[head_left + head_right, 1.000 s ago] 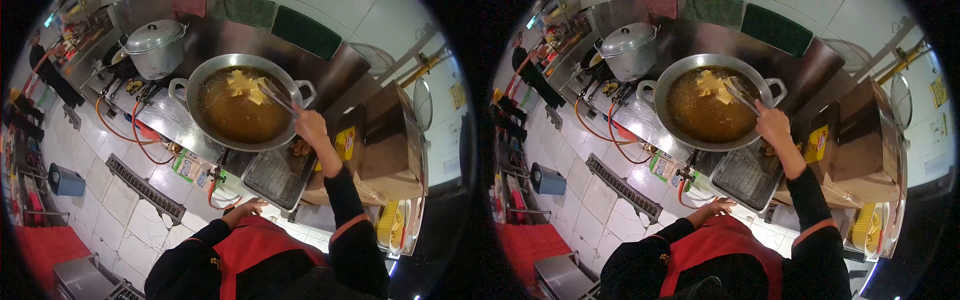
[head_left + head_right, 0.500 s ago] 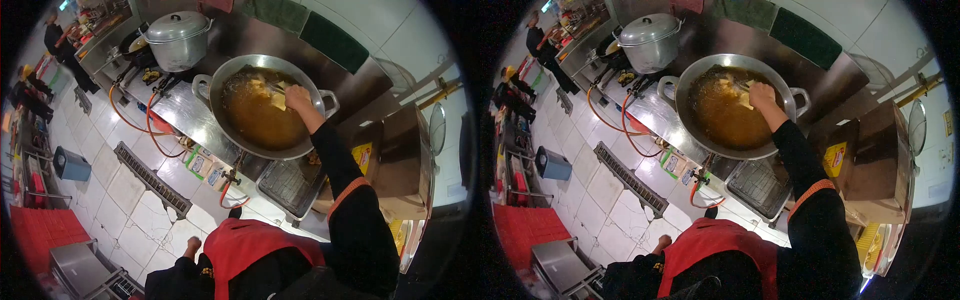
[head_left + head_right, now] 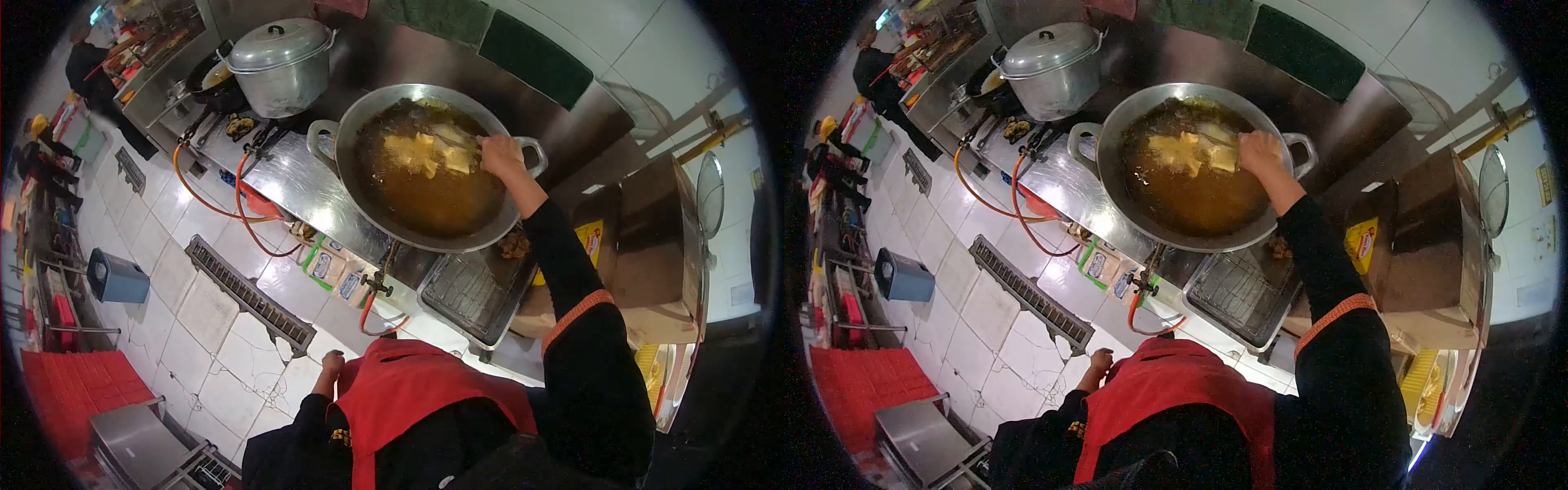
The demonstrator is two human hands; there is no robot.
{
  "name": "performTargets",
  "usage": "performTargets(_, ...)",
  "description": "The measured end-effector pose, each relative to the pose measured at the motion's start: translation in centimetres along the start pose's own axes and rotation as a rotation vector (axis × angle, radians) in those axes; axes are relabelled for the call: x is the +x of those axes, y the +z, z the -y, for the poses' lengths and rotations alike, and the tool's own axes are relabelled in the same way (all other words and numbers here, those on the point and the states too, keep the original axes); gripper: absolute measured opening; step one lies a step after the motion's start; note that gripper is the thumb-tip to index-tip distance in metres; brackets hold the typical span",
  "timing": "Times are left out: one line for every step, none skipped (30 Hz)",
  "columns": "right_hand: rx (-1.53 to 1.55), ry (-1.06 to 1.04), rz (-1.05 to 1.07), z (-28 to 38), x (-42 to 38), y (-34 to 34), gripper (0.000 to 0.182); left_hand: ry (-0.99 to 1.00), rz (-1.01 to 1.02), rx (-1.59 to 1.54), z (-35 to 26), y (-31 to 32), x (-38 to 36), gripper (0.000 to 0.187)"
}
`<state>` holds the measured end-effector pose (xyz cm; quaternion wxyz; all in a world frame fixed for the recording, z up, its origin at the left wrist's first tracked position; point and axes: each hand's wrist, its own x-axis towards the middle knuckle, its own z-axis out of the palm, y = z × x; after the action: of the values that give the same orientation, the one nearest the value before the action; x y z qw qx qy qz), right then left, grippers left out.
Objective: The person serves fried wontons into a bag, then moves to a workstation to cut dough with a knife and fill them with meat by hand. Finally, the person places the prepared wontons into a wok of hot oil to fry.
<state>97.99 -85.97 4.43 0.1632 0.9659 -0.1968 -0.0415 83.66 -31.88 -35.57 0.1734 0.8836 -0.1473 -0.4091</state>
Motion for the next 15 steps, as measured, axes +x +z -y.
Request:
performTargets(0.0, 0.007, 0.005, -0.1, -0.9, -0.5, 0.047, 0.083, 0.008, 0.102, 1.3, 0.5, 1.6, 0.028)
performTargets(0.017, 0.034, -0.008, -0.1, -1.8, -1.4, 0.049, 0.18, -0.008, 0.242, 2.3, 0.6, 2.6, 0.029)
performTargets(0.033, 0.061, -0.022, -0.1, -2.7, -2.1, 0.052, -0.111, -0.054, -0.207, 2.2, 0.8, 3.0, 0.029)
performTargets(0.031, 0.065, -0.021, -0.3, -3.6, -2.5, 0.052, -0.078, -0.024, -0.123, 2.2, -0.1, 2.8, 0.028)
performTargets(0.072, 0.076, -0.018, -0.4, -4.5, -2.8, 0.054, -0.047, 0.003, -0.038, 2.3, -1.1, 2.4, 0.029)
performTargets(0.119, 0.086, -0.015, -0.4, -5.4, -3.0, 0.056, -0.187, -0.01, -0.219, 1.6, -2.0, 1.6, 0.03)
performTargets(0.127, 0.088, -0.018, -0.5, -6.3, -3.0, 0.056, -0.328, -0.027, -0.4, 2.6, -1.4, 1.9, 0.031)
performTargets(0.171, 0.089, -0.031, -0.5, -7.2, -2.9, 0.057, -0.348, -0.006, -0.384, 3.7, -1.2, 2.5, 0.031)
performTargets(0.216, 0.091, -0.045, -0.6, -8.2, -2.7, 0.059, -0.35, -0.016, -0.374, 3.2, -1.9, 1.8, 0.031)
performTargets(0.227, 0.094, -0.051, -0.8, -9.2, -2.3, 0.059, -0.407, -0.025, -0.372, 2.0, -3.1, 0.7, 0.031)
performTargets(0.385, 0.129, -0.088, -0.9, -10.3, -1.5, 0.057, -0.467, -0.033, -0.368, 1.2, -3.8, -0.3, 0.03)
performTargets(0.546, 0.166, -0.122, -1.0, -11.8, -0.6, 0.055, -0.45, -0.041, -0.437, 2.1, -3.2, -0.6, 0.03)
performTargets(0.564, 0.174, -0.122, -1.0, -13.4, 0.6, 0.055, -0.456, -0.049, -0.42, 1.7, -3.4, -1.5, 0.03)
performTargets(0.707, 0.204, -0.235, -1.0, -15.1, 2.2, 0.056, -0.474, -0.033, -0.474, 0.9, -3.3, -2.4, 0.031)
performTargets(0.844, 0.234, -0.354, -1.1, -16.8, 3.8, 0.056, -0.488, -0.017, -0.531, 0.2, -3.2, -3.1, 0.032)
